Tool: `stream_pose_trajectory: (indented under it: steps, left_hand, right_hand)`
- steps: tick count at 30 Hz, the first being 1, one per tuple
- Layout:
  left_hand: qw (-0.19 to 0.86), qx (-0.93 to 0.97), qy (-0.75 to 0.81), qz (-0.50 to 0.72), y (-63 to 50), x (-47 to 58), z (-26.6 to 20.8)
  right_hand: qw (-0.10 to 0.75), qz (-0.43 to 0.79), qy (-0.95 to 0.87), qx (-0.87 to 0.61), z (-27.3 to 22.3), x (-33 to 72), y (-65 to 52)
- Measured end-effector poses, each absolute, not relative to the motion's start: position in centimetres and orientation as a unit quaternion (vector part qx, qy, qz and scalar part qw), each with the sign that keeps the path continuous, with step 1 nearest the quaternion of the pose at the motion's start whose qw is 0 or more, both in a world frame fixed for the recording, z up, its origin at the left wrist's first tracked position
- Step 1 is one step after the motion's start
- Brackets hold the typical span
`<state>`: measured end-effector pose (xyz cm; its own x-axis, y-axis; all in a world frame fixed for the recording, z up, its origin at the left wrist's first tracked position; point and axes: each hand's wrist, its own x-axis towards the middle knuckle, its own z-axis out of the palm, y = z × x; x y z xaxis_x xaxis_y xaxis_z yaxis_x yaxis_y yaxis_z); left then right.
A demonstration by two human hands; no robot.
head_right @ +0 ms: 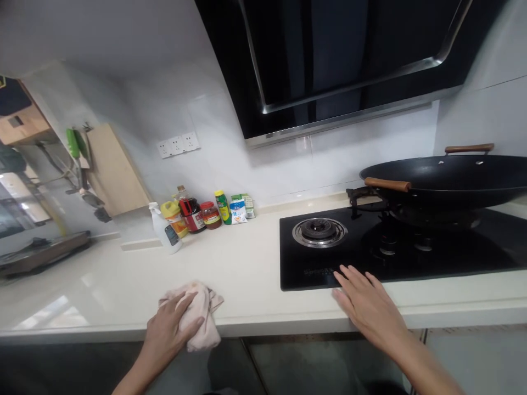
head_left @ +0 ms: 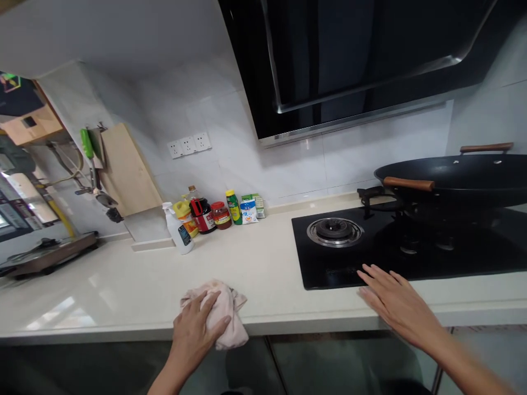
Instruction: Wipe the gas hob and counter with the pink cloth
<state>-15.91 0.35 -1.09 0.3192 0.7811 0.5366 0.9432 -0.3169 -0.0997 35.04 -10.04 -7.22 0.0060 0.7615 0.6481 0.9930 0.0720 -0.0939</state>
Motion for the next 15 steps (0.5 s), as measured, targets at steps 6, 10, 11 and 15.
stream_pose_trajectory:
  steps: [6, 10, 11, 15]
  left_hand:
    - [0.241, -0.812, -0.472, -0.244, -3.5, -10.3, -3.0]
    - [0.227, -0.803, -0.481, -0.269, -5.2, -5.0, -3.7]
    - [0.213, -0.806, -0.48, -0.273, -5.5, -3.4, -3.7]
    - [0.168, -0.846, -0.422, -0.279, -6.5, 3.6, -4.6]
  right_hand:
    - [0.388, -0.322, -0.528, -0.683, -7.6, 31.4, -11.1]
    - [0.407, -0.335, -0.544, -0.653, -8.8, 30.9, -12.5]
    - [0.404, -0.334, -0.558, -0.643, -9.1, 31.0, -12.8]
    - [0.398, -0.337, -0.584, -0.622, -9.8, 31.7, -13.3]
